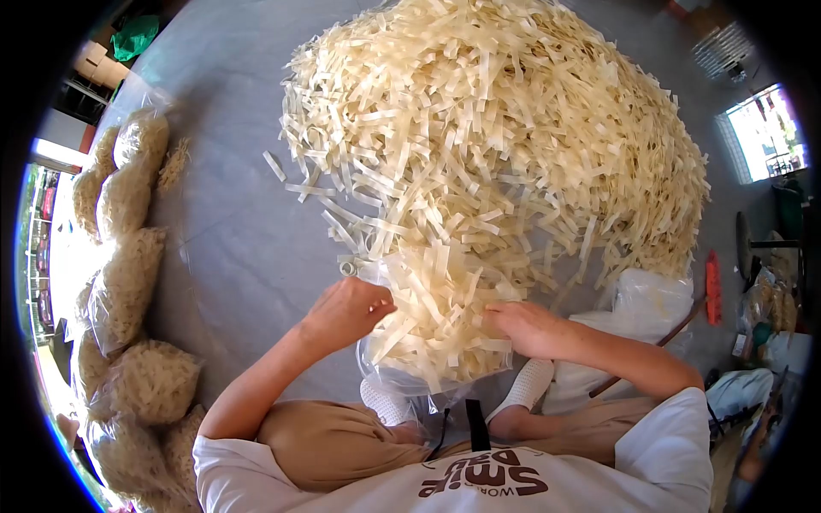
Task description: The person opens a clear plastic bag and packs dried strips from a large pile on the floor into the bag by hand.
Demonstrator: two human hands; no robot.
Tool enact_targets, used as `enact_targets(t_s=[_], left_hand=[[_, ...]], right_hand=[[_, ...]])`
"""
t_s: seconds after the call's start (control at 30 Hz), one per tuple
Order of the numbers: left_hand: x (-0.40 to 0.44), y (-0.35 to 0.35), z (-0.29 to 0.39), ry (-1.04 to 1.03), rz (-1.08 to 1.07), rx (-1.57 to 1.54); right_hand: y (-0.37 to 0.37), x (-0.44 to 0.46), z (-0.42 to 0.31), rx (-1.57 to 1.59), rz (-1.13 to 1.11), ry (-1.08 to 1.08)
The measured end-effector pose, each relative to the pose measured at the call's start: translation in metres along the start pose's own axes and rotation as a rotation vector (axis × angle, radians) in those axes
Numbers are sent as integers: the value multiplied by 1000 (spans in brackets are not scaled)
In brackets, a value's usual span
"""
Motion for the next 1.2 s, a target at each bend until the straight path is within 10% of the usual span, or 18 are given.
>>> enact_targets(t_s=[0.17, 0.23, 0.37, 0.73, 0.97, 1.2], left_hand=[[2, 33, -26, 13, 424, 59], [5, 31, -38, 74, 422, 71], [12, 16, -51, 180, 401, 107], [6, 7, -67, 69, 403, 47], [-48, 35, -26, 176, 163, -1009], [-32, 21, -39, 169, 153, -858]], right_hand=[[63, -1, -2, 81, 264, 92], [75, -1, 28, 60, 366, -250], [35, -3, 57, -150, -138, -564], [-5, -24, 68, 434, -144, -367], [18, -71, 26, 891, -508, -341], [38, -43, 49, 257, -172, -232]])
Point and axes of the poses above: each hand's wrist, its own x-axis towards the middle knuckle, its own y-axis out of the back of the hand, z = x × y, the point moved 7 cm from there along x, towards the middle knuckle, and after that the axes turned 11 degrees about -y, right-handed, at the moved point
